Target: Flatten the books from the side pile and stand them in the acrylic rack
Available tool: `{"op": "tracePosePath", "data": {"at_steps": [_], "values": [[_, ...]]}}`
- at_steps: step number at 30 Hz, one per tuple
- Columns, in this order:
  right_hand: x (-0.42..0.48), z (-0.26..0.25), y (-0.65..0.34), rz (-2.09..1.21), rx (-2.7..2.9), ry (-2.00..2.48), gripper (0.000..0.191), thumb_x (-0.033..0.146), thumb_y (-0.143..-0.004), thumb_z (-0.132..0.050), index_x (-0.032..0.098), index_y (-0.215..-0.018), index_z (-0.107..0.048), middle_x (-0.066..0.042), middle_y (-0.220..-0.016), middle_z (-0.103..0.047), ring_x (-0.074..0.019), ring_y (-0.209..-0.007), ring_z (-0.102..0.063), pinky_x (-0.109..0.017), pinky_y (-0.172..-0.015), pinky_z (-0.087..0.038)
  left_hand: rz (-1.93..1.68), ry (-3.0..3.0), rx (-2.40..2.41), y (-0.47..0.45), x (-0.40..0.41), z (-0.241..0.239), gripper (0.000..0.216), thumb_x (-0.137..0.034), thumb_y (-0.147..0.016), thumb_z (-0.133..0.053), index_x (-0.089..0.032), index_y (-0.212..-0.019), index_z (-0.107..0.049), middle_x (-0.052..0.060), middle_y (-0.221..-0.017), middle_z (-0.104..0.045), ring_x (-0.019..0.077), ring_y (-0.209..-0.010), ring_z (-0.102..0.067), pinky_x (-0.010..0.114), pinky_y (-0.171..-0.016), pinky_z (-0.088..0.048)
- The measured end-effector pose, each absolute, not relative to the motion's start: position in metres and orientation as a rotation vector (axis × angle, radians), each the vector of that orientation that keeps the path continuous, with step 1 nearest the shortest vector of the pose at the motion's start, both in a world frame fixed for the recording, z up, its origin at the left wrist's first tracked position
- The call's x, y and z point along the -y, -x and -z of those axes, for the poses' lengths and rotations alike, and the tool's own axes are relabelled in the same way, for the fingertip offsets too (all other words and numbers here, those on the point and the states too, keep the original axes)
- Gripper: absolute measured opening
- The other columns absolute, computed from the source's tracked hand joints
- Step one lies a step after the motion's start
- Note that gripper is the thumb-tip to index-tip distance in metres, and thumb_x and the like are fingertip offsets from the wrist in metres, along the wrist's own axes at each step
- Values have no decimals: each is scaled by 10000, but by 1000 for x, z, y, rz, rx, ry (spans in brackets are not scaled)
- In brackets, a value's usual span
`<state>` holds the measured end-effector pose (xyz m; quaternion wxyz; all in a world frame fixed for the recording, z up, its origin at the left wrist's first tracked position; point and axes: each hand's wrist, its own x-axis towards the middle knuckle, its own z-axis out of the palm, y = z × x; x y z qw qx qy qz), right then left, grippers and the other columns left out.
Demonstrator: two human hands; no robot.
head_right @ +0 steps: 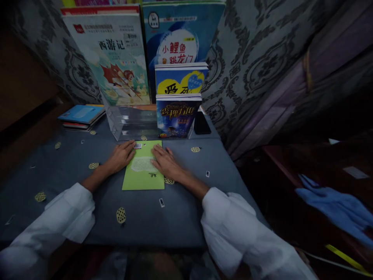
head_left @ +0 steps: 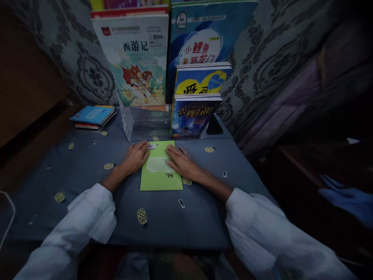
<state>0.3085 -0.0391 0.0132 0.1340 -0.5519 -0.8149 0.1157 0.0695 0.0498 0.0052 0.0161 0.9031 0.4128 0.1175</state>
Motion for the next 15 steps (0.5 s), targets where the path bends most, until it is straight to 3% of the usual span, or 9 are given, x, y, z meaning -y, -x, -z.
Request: {"op": "tracePosePath", "data": {"at_steps": [6,15], "values": [[4,-4,-321,-295,2266,1685,551,353,-1032,-405,85,-1511,-448,-197,-1616,-387,-289,-1520,-344,-538,-1230,-281,-395,-2792,-1271,-68,-50,-4,456,-274,-1024,-378,-118,-1424,-531,165,-1508,-533,270,-1376,-520,462,-1137,-407],[30,1,-322,-202,2299,1633,543,378,-1027,-408,103,-1489,-483,-196,-1592,-433,-303,-1497,-384,-559,-1224,-293,-417,-2805,-1161,-65,-36,-8,435,-254,-987,-426,-88,-1358,-584,173,-1435,-593,285,-1325,-562,455,-1125,-443]]}}
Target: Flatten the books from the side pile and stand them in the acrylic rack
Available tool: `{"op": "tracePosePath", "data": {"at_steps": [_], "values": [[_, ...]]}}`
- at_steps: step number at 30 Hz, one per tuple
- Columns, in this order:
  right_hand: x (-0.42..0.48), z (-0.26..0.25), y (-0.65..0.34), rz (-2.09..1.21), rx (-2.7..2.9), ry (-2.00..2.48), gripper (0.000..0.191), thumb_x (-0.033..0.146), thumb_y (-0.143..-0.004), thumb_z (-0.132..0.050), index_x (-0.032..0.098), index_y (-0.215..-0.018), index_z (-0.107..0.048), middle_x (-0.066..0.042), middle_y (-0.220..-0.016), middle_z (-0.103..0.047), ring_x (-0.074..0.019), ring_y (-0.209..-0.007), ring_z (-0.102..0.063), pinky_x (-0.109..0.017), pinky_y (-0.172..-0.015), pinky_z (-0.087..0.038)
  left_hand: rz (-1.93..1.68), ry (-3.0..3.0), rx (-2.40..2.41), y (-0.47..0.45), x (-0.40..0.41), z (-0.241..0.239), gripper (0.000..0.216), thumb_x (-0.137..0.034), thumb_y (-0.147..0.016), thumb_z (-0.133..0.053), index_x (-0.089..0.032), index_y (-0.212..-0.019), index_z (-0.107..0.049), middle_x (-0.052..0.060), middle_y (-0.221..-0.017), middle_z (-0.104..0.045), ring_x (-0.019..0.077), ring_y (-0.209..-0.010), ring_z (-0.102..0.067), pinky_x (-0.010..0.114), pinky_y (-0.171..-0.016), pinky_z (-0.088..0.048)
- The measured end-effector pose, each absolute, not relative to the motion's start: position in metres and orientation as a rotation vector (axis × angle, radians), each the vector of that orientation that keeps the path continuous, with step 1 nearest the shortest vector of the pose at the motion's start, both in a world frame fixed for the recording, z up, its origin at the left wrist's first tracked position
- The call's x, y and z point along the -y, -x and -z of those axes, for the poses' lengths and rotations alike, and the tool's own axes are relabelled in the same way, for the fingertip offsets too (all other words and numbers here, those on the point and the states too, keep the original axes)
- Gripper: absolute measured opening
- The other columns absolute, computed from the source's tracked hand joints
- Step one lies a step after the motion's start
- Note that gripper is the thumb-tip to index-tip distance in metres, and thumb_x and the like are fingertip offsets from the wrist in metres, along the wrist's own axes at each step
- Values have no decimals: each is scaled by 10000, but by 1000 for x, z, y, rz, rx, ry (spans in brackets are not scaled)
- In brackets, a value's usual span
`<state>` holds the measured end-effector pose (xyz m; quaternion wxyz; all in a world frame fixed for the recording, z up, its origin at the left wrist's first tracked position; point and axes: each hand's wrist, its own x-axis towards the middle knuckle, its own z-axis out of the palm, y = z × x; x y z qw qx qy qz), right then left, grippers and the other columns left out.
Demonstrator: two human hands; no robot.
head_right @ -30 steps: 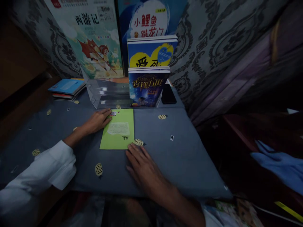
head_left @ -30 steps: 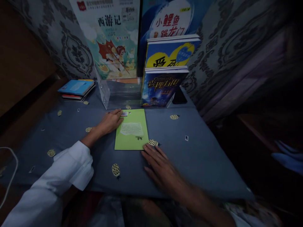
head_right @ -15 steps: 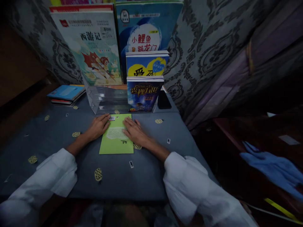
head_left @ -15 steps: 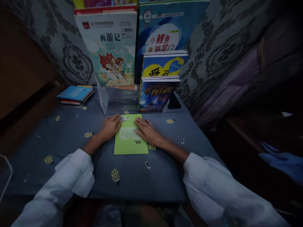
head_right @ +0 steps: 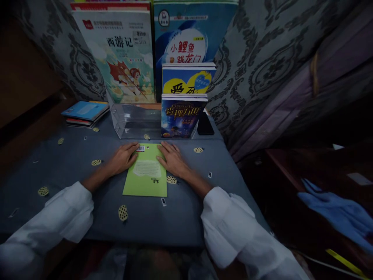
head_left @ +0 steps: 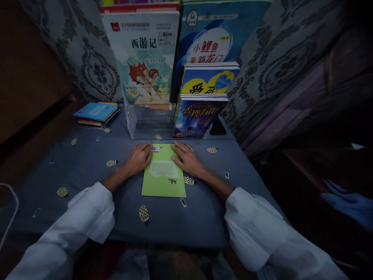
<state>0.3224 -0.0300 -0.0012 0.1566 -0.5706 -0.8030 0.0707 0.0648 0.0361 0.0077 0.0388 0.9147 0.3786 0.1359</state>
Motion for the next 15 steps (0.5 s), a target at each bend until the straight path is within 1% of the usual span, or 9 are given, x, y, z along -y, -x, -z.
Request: {"op": "tracePosePath", "data": {"at_steps": [5,9,12,15], "values": [[67,2,-324,-183,2353,1573,538,408,-1045,-402,148,-1511,-467,-187,-1618,-394,-311,-1526,-326,-579,-1226,-290,-434,-2838,-1042,-57,-7,-12,442,-271,-996,-429,-72,-1361,-581,198,-1403,-603,303,-1299,-577,468,-1090,-480],[101,2,-322,-147,2429,1532,535,412,-1053,-414,178,-1532,-441,-188,-1644,-341,-330,-1551,-254,-601,-1228,-273,-461,-2845,-990,-51,21,-14,429,-266,-1006,-425,-81,-1363,-575,191,-1395,-607,308,-1273,-587,478,-1066,-502],[126,5,-319,-132,2468,1515,571,417,-1049,-443,185,-1567,-383,-206,-1664,-278,-352,-1560,-204,-617,-1222,-269,-514,-2848,-933,-46,41,-14,416,-253,-1012,-421,-89,-1363,-571,188,-1390,-608,299,-1269,-589,479,-1075,-504],[151,6,-318,-147,2511,1495,653,443,-1041,-468,203,-1615,-269,-215,-1689,-176,-370,-1570,-135,-637,-1215,-258,-539,-2858,-907,-42,61,-13,403,-256,-1011,-432,-113,-1361,-572,168,-1368,-623,292,-1261,-593,478,-1080,-507]]}}
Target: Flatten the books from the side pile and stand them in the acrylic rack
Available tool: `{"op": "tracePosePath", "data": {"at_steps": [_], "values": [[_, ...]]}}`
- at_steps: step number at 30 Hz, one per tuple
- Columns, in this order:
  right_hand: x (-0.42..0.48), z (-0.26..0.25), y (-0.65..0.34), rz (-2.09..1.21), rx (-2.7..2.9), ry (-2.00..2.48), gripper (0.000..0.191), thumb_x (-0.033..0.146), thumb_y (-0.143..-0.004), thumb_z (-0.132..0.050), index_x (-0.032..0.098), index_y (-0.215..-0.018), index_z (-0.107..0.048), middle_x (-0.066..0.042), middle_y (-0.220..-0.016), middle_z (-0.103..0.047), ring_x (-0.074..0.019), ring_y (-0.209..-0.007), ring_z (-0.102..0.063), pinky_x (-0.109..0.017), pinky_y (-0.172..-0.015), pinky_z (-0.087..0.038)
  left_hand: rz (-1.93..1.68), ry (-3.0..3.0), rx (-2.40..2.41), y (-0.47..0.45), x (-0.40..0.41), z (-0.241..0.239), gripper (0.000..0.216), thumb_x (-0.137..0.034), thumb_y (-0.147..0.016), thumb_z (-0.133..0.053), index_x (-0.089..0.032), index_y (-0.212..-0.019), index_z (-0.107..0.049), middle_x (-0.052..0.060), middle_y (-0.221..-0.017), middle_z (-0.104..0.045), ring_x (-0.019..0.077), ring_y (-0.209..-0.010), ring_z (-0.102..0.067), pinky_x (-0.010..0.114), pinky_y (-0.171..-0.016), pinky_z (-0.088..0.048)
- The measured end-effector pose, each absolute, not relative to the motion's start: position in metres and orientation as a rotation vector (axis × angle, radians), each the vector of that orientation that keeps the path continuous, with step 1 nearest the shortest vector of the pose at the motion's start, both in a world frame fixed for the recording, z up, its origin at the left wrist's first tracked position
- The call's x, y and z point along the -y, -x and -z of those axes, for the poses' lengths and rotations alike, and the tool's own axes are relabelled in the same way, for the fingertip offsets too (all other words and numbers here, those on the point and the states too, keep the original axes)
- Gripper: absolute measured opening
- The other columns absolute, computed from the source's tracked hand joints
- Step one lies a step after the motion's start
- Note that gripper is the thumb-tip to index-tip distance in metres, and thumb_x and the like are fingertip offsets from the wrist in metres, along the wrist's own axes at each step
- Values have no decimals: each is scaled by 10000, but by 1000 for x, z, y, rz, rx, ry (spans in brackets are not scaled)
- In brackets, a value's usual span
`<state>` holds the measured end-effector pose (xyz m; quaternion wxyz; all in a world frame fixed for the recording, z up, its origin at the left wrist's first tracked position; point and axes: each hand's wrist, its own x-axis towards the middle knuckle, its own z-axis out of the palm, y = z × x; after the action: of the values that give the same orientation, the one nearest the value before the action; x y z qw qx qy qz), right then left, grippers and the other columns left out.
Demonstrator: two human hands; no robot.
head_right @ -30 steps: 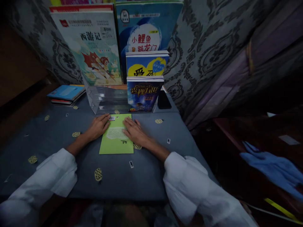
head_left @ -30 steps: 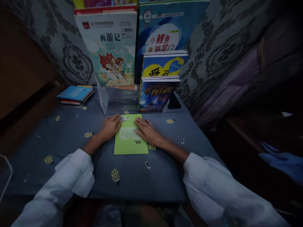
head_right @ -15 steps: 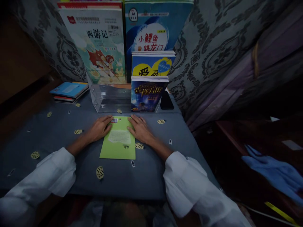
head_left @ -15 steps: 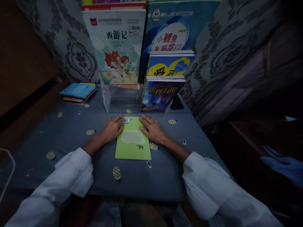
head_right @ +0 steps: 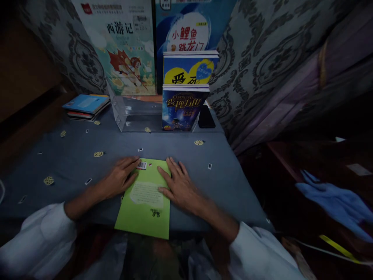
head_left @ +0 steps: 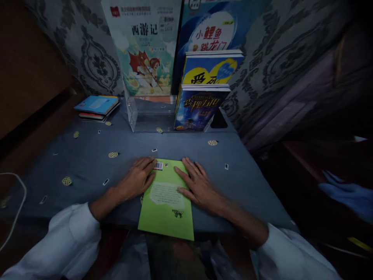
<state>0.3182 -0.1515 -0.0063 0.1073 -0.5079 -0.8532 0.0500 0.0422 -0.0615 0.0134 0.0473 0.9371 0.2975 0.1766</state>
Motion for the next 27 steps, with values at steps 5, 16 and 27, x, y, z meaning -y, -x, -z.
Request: {"op": "tracePosePath", "data": {"at_steps": [5,16,27], "values": [[190,-1,-324,-246,2614,1322,1025,684,-900,-580,235,-1647,-41,-220,-1704,20,-401,-1573,15,-660,-1215,-222,-518,-2845,-902,-35,91,-13,428,-265,-1021,-420,-116,-1405,-534,163,-1433,-588,297,-1304,-572,490,-1098,-503],[227,4,-302,-165,2557,1397,1128,286,-780,-859,296,-1640,-129,-238,-1700,-60,-444,-1560,-13,-697,-1176,-271,-596,-2806,-876,-33,112,-7,431,-232,-1010,-428,-119,-1410,-543,166,-1441,-585,293,-1312,-569,487,-1097,-505],[199,-17,-323,-448,2144,1247,429,396,-986,-590,266,-1394,-615,-144,-1374,-669,-306,-1273,-635,-488,-1033,-538,-412,-2072,-843,-37,87,-47,477,-487,-1024,-397,-203,-1160,-756,82,-1225,-735,259,-1161,-667,425,-1062,-500]]}}
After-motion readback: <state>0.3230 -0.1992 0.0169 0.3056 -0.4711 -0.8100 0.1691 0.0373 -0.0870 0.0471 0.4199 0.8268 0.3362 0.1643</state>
